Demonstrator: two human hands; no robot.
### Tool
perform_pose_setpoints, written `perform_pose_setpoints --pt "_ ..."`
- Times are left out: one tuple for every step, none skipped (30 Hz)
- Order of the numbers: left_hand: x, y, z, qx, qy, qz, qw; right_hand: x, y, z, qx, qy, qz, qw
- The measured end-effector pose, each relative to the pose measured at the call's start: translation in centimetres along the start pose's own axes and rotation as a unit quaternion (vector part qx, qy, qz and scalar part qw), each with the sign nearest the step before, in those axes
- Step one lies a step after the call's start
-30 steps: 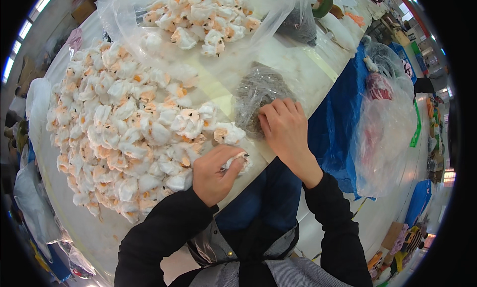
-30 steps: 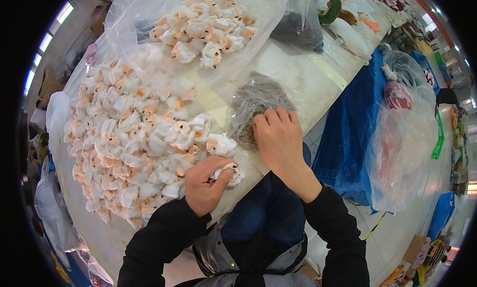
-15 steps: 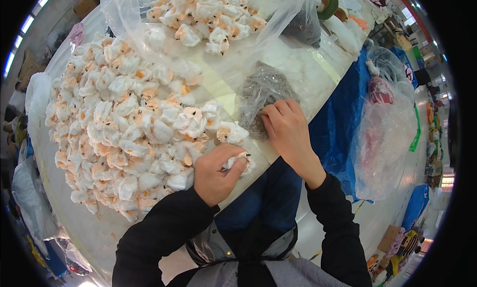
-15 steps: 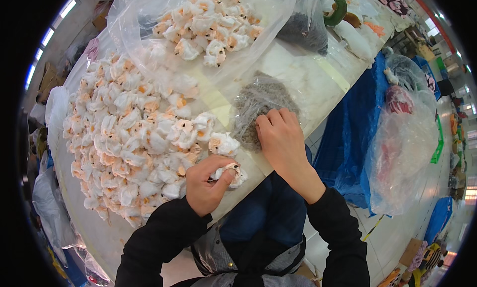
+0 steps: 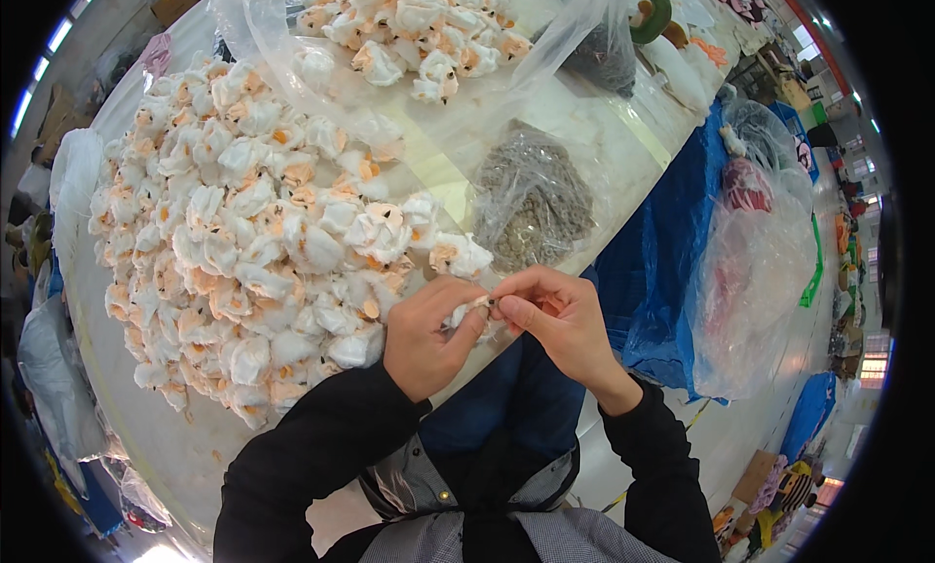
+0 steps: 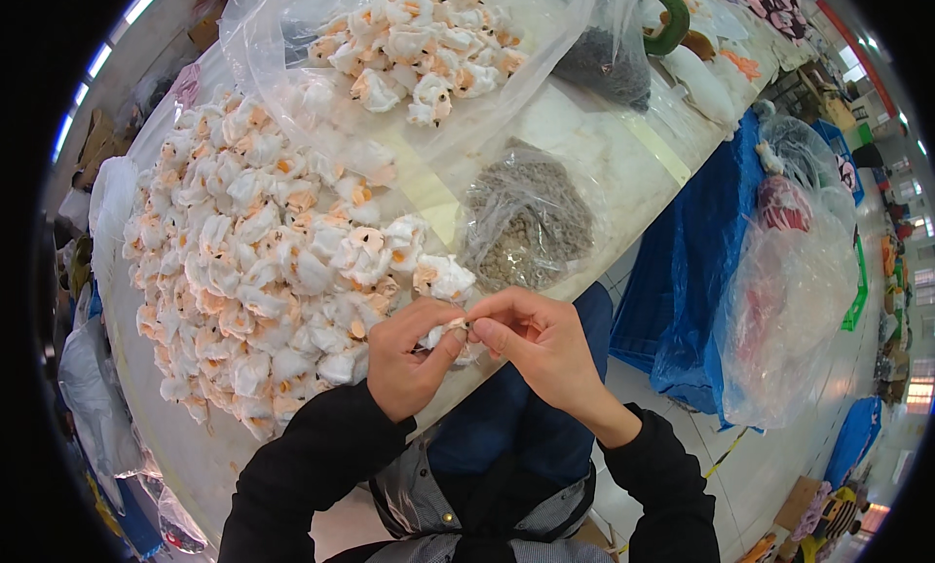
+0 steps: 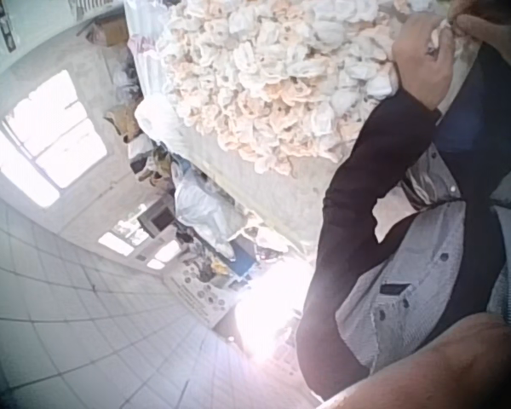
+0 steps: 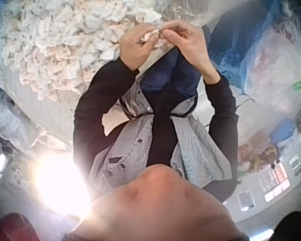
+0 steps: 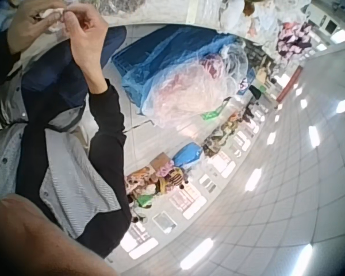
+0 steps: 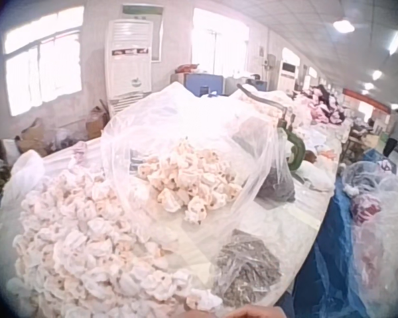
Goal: The person sits at a table and repeatedly picks up small white fabric items, inserts a small grey component into each one, and places the finished items into a pile. The process is repeated continuously throughout the clip.
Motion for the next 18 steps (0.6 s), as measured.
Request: perform_pose_setpoints --pt "0.0 0.0 0.0 -0.001 0.003 -0.002 1.000 0.0 -0.1 0.0 -0.002 0.001 -0.004 1.000" --pt "0.1 0.0 0.0 0.002 -0.002 0.007 1.000 -0.1 -0.1 0.1 0.005 0.021 -0.008 1.000" --pt "0.0 0.0 0.0 0.005 -0.007 0.016 1.000 -0.4 0.0 0.3 0.013 0.042 -0.013 0.999" --pt "-0.1 0.0 0.0 0.008 -0.013 0.024 1.000 -0.5 -0.1 0.4 0.019 0.061 -0.016 0.998" --pt "-0.1 0.0 0.0 0.008 -0.017 0.020 1.000 -1.3 -0.1 0.4 0.021 0.148 -0.072 0.986" --pt "-0.2 0.1 0.0 0.009 -0.020 0.015 1.000 -2.1 0.0 0.6 0.022 0.233 -0.127 0.964" --pt "-0.3 0.1 0.0 0.008 -0.022 0.012 1.000 -2.8 0.2 0.9 0.024 0.317 -0.181 0.931" --pt "-0.3 0.1 0.1 0.005 -0.024 0.009 1.000 -2.9 0.3 1.1 0.017 0.322 -0.191 0.927" --pt "-0.2 0.1 0.2 0.002 -0.026 0.005 1.000 -3.0 0.3 1.2 0.009 0.328 -0.201 0.923" --pt "-0.3 0.2 0.2 0.000 -0.029 0.001 1.000 -3.1 0.3 1.4 0.001 0.333 -0.211 0.919" --pt "-0.3 0.2 0.3 0.001 -0.033 0.007 0.999 -3.0 0.1 1.4 -0.009 0.330 -0.200 0.923" --pt "-0.4 0.3 0.3 0.002 -0.038 0.012 0.999 -3.0 -0.1 1.4 -0.019 0.326 -0.189 0.926" --pt "-0.5 0.3 0.3 0.003 -0.042 0.018 0.999 -2.9 -0.2 1.4 -0.029 0.323 -0.177 0.929" --pt "-0.6 0.4 0.4 0.002 -0.048 0.022 0.999 -2.9 -0.3 1.4 -0.035 0.323 -0.172 0.930" --pt "-0.6 0.4 0.5 0.003 -0.055 0.026 0.998 -2.8 -0.3 1.4 -0.042 0.323 -0.167 0.931" --pt "-0.6 0.5 0.6 0.003 -0.062 0.030 0.998 -2.7 -0.4 1.3 -0.049 0.322 -0.163 0.931" --pt "-0.6 0.5 0.6 0.004 -0.066 0.030 0.997 -2.7 -0.5 1.4 -0.053 0.321 -0.161 0.932" --pt "-0.4 0.5 0.5 0.005 -0.070 0.029 0.997 -2.7 -0.6 1.4 -0.056 0.320 -0.160 0.932"
Point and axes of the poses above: each hand's wrist, its own y-axis away from the middle knuckle, its own z-axis out of the palm, x = y × z, the point moved 6 cm from there along -y, towards the middle knuckle, and after that the axes turned 5 degrees about -z, right-handed, at the moved point
